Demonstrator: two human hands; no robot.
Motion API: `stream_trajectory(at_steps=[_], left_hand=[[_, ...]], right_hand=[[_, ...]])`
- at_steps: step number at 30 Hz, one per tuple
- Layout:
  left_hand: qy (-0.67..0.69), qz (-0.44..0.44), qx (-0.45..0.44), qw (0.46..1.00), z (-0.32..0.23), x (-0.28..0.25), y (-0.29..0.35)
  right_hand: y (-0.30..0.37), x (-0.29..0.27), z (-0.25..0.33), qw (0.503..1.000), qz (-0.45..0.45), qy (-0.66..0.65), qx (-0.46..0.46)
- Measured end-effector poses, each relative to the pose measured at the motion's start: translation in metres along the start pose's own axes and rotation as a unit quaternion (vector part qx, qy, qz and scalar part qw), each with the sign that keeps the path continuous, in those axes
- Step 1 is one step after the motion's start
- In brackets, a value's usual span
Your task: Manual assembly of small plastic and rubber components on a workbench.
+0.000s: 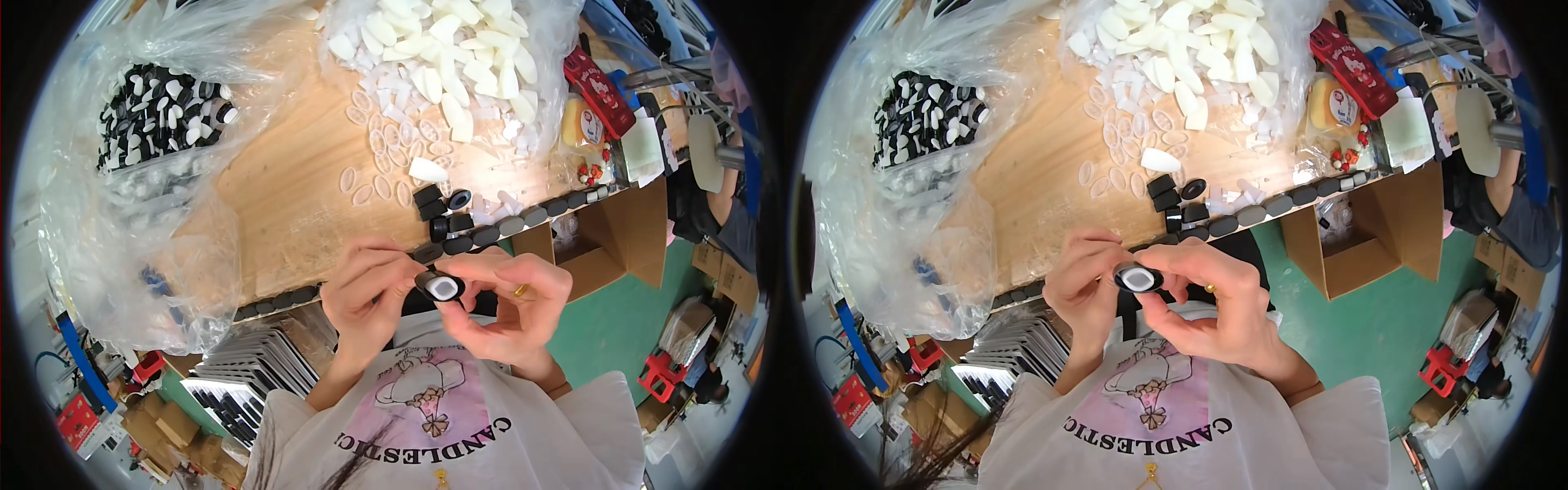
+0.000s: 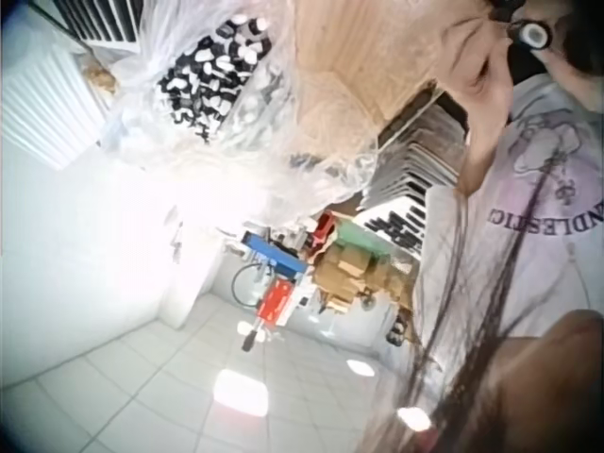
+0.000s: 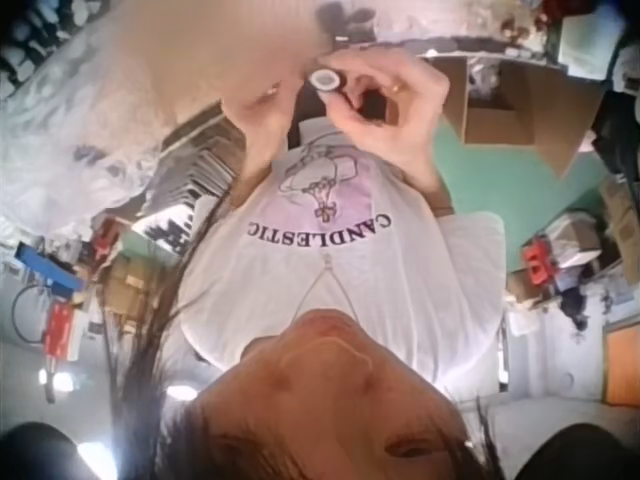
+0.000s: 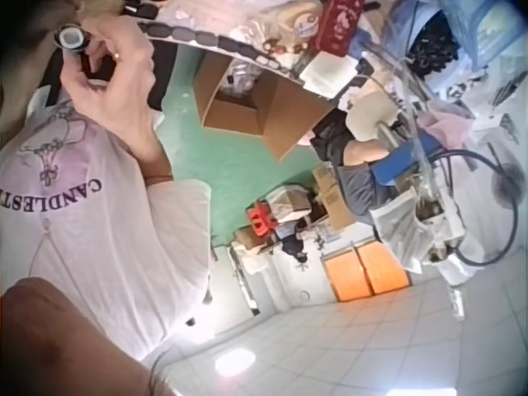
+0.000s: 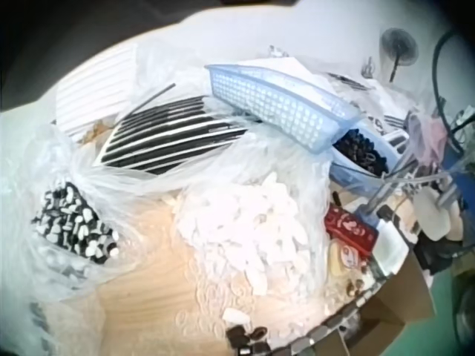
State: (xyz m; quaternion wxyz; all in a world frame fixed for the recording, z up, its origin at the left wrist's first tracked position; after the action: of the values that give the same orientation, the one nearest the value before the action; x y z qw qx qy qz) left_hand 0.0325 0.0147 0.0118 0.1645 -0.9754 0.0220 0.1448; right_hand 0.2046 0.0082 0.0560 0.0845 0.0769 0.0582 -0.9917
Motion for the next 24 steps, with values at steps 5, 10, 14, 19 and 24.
stream_trajectory(at_steps=[5,10,14,19,24], left_hand=[[-0.033,-0.037,0.021,0.999,0.000,0.002,0.003],[-0.053,-0.029,0.050,0.997,-0.002,0.006,0.002],[-0.035,0.000,0.053,0.998,-0.011,0.011,0.007],[-0.056,-0.012,0.032,0.998,-0.001,0.013,0.002],[-0.075,-0.012,0.096,0.992,-0.003,0.016,-0.006]], right_hand=[[-0.004,-0.005,0.011,0.998,0.060,0.018,0.029],[-0.004,-0.010,0.015,0.999,0.042,0.019,0.009],[-0.001,-0.007,0.007,0.999,-0.036,-0.023,0.024],[-0.003,-0.018,0.011,0.999,0.050,0.016,0.002],[0.000,-0.018,0.008,0.999,0.023,0.005,-0.046]])
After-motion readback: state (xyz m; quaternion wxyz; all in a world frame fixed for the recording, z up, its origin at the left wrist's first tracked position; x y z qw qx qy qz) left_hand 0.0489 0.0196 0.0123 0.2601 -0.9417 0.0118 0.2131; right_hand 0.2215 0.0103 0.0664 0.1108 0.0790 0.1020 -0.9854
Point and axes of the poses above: each hand's wrist, its own y-axis away from the middle knuckle, its own x-axis out of the palm, z = x × y, the point moved 2 cm from there along -y, towards the middle knuckle, and after that the axes turned 6 degrees about x, right-handed, at the moved point
